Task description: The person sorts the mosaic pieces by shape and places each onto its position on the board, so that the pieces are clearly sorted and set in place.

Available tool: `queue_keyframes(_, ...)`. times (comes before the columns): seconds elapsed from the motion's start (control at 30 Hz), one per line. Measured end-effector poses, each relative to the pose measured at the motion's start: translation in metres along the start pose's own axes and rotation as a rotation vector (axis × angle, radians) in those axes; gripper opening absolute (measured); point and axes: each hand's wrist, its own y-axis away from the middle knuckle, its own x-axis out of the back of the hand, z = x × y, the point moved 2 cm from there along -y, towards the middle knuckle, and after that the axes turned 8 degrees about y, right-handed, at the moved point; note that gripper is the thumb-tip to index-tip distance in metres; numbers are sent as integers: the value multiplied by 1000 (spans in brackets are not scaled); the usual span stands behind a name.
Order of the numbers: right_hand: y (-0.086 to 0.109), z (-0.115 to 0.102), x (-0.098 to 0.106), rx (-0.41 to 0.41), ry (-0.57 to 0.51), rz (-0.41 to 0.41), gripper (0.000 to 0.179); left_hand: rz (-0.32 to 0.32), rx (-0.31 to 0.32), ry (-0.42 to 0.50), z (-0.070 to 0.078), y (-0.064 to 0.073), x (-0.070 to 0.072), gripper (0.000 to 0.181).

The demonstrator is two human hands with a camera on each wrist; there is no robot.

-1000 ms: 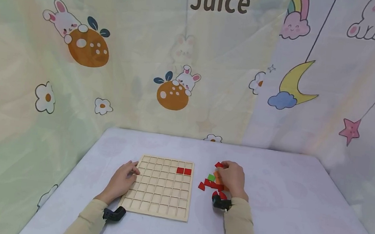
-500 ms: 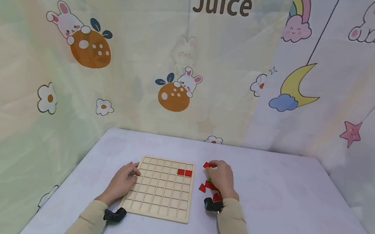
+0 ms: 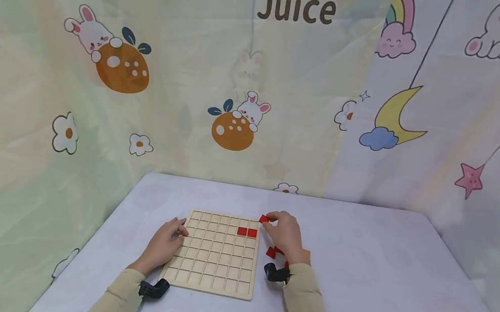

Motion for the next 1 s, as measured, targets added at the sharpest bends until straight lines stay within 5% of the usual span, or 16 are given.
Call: queue_keyframes(1.0,-10,-39,-19,66,-42,-93,29,6,-21,10,-1,1,0,15)
